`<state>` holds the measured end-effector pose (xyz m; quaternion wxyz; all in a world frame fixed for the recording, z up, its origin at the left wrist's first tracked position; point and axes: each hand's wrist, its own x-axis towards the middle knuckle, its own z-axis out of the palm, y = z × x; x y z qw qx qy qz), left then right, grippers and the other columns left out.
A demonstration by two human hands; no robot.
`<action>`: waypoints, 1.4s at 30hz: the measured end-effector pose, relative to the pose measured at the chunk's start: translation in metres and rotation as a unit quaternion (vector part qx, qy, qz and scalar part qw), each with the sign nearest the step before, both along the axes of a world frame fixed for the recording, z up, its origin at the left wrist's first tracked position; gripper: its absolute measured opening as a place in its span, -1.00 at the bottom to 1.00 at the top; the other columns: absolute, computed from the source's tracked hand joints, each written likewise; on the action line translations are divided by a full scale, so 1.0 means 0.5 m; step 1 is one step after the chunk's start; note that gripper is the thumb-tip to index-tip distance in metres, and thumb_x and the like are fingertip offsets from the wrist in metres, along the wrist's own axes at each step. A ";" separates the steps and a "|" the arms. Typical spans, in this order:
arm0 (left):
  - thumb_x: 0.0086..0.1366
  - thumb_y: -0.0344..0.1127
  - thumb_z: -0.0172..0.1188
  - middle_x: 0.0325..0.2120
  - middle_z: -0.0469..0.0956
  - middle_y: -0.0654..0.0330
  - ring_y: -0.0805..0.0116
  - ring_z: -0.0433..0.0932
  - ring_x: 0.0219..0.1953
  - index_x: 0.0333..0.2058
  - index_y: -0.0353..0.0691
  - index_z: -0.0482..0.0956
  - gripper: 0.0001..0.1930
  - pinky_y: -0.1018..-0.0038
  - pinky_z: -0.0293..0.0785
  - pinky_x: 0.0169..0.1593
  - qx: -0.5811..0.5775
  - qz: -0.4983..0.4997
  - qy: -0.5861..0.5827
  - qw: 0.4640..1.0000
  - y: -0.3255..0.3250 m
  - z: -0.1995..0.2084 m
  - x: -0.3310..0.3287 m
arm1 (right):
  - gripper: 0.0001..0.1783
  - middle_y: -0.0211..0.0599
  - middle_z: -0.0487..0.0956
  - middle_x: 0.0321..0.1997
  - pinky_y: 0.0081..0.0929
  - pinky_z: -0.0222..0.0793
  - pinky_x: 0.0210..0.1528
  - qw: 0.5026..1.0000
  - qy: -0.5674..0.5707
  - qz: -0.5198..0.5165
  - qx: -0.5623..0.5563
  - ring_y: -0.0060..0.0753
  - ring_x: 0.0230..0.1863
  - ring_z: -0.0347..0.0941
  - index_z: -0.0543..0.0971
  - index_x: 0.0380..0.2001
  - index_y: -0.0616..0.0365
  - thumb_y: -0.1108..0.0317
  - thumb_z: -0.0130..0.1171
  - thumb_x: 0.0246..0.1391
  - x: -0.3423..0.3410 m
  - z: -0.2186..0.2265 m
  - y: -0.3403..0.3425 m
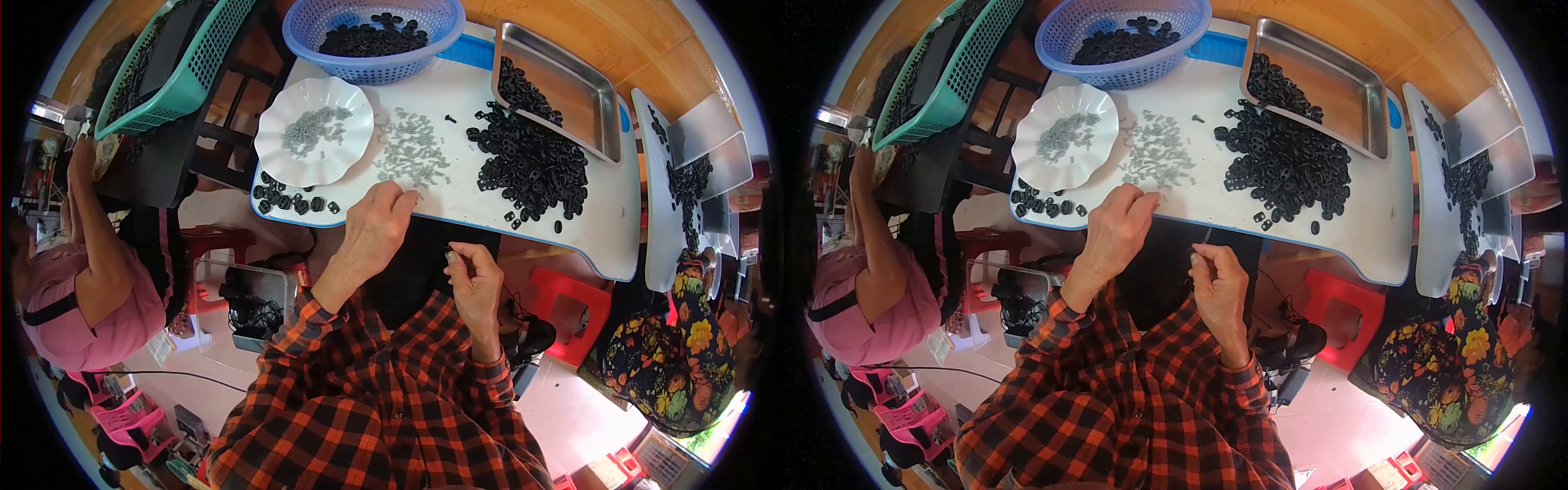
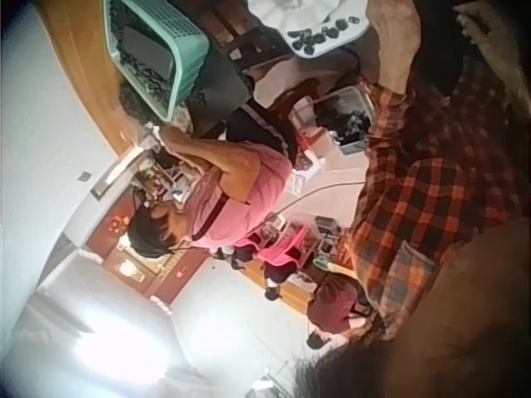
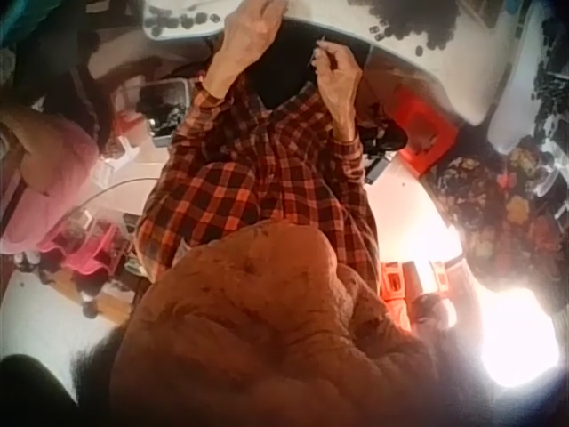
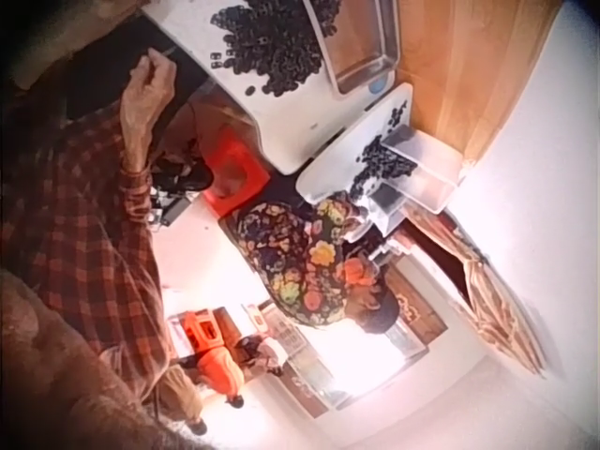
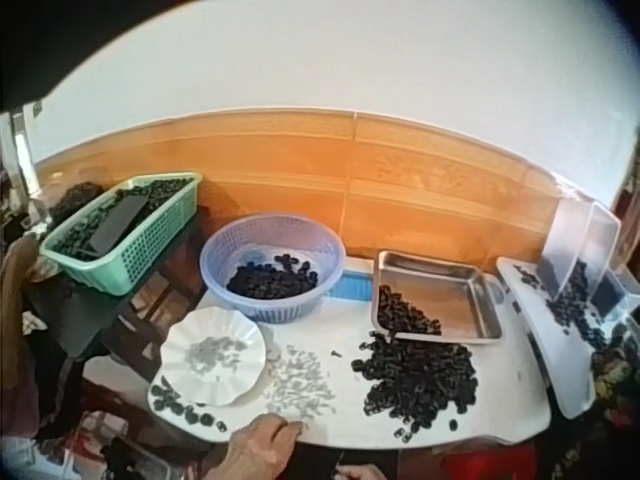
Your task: The person assembles small plastic components by joining plastic pieces and inserting pins into them by hand.
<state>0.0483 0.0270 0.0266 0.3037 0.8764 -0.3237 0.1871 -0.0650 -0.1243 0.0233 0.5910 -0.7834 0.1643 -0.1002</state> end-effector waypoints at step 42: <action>0.29 -0.42 0.10 -0.48 0.50 0.30 0.63 0.47 -0.50 -0.24 -0.36 0.48 -0.87 0.67 0.48 -0.46 -0.393 -0.213 0.613 0.651 -0.069 -0.021 -0.099 | -0.90 -0.43 0.40 -0.24 -0.76 0.28 -0.32 0.979 -0.155 -0.106 0.077 -0.71 -0.35 0.34 0.54 -0.30 0.24 0.57 0.14 0.08 0.003 0.009 0.002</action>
